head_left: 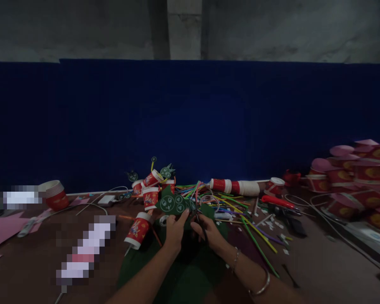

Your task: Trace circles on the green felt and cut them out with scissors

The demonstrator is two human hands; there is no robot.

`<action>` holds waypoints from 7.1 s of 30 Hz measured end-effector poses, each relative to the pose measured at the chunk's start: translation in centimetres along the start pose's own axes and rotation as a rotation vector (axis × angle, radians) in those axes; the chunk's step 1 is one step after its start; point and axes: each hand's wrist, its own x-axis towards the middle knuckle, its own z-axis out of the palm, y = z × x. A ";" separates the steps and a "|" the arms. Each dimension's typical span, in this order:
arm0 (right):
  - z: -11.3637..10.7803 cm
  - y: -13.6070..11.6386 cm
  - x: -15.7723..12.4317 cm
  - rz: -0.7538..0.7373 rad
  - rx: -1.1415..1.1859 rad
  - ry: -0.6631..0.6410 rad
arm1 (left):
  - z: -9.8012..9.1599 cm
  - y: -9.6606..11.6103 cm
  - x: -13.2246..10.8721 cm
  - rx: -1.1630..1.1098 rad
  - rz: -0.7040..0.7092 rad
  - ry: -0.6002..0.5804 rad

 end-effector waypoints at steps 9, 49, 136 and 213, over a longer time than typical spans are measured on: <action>-0.2 0.6 0.1 -0.004 0.002 -0.009 | 0.1 0.2 -0.1 -0.001 0.004 -0.008; -0.2 0.3 0.1 0.022 0.045 0.032 | -0.6 0.4 1.0 -0.056 -0.046 -0.081; -0.2 0.3 0.3 0.120 -0.045 0.013 | -1.5 -0.5 2.8 -0.095 0.004 -0.126; -0.6 0.4 0.0 0.187 -0.063 -0.097 | -1.7 -1.3 2.8 -0.091 -0.052 -0.237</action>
